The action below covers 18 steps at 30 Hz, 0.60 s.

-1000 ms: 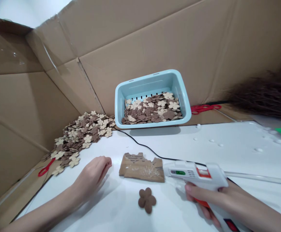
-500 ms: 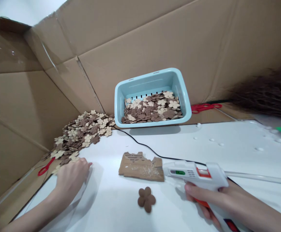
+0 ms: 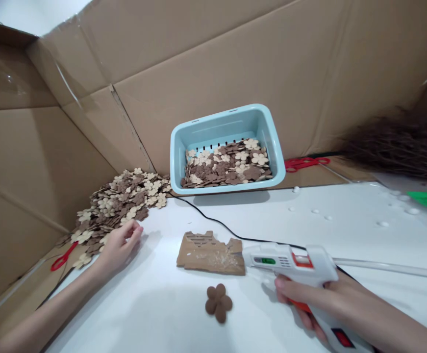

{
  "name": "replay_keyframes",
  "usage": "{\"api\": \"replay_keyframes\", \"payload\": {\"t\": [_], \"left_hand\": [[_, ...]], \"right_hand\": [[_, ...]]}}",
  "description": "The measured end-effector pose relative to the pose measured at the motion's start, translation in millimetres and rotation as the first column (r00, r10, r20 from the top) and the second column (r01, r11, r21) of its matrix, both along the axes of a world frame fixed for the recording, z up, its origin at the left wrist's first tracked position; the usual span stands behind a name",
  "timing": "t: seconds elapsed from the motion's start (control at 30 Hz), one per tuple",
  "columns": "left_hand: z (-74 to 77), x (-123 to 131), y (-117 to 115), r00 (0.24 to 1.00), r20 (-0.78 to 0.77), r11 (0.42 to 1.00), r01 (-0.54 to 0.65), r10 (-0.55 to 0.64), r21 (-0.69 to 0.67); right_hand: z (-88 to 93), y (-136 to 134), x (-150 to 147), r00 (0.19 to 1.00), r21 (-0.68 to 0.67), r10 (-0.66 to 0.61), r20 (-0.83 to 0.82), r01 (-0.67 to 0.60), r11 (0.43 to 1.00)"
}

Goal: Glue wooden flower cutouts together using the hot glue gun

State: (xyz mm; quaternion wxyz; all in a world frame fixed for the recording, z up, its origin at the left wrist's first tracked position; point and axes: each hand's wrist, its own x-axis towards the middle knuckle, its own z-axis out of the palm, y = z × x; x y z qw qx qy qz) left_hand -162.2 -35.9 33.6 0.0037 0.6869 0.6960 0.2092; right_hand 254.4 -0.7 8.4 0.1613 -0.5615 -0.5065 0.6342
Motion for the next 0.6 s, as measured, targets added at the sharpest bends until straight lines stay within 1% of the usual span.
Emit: {"api": "replay_keyframes", "payload": {"t": [0.07,0.13,0.17,0.2,0.27,0.3,0.33,0.37,0.4,0.43,0.5,0.53,0.6], "left_hand": [[1.2,3.6,-4.9,0.992,-0.104,0.997,-0.07,0.067,-0.028],[4.5,9.3,-10.4,0.955,-0.27,0.988,-0.143,0.122,-0.062],[6.4,12.0,-13.1,0.916,-0.367,0.978,-0.196,0.159,-0.067],[7.9,14.2,-15.5,0.862,-0.466,0.966,-0.254,0.2,-0.056],[9.5,16.4,-19.4,0.73,-0.63,0.939,-0.344,0.264,-0.005],[9.3,16.0,-20.5,0.674,-0.681,0.928,-0.371,0.286,0.023],[8.4,14.5,-20.8,0.636,-0.709,0.921,-0.386,0.306,0.052],[6.9,11.9,-20.2,0.616,-0.717,0.919,-0.385,0.327,0.087],[4.9,8.2,-18.5,0.613,-0.708,0.919,-0.372,0.351,0.133],[2.6,3.5,-15.7,0.625,-0.685,0.92,-0.345,0.373,0.186],[-2.5,-8.4,-7.1,0.691,-0.617,0.925,-0.251,0.377,0.284],[-4.9,-15.0,-1.7,0.741,-0.578,0.932,-0.194,0.343,0.305],[-8.9,-27.5,9.5,0.856,-0.476,0.961,-0.08,0.202,0.264]], "right_hand": [[-0.5,-0.2,0.6,1.0,-0.001,-0.008,-0.003,0.008,1.0],[-1.4,-0.3,1.6,1.0,0.01,-0.003,0.001,0.003,1.0],[-1.8,-0.2,1.9,1.0,0.015,0.002,0.008,-0.003,1.0],[-1.9,-0.2,2.1,1.0,0.021,0.008,0.013,-0.008,1.0],[-1.4,0.0,1.8,1.0,0.027,0.017,0.009,-0.018,0.999],[-0.9,0.2,1.4,1.0,0.025,0.017,0.004,-0.017,1.0],[-0.2,0.4,0.9,1.0,0.021,0.014,0.0,-0.014,1.0],[0.4,0.5,0.5,1.0,0.014,0.011,-0.003,-0.011,1.0],[1.0,0.7,0.1,1.0,0.009,0.01,-0.006,-0.01,1.0],[1.5,0.8,-0.2,1.0,0.005,0.009,-0.008,-0.009,1.0],[1.8,1.1,-0.1,1.0,0.0,0.003,-0.01,-0.003,1.0],[1.7,1.2,0.1,1.0,-0.001,0.002,-0.013,-0.002,1.0],[0.9,1.4,0.9,1.0,0.003,0.012,-0.026,-0.012,1.0]]}}
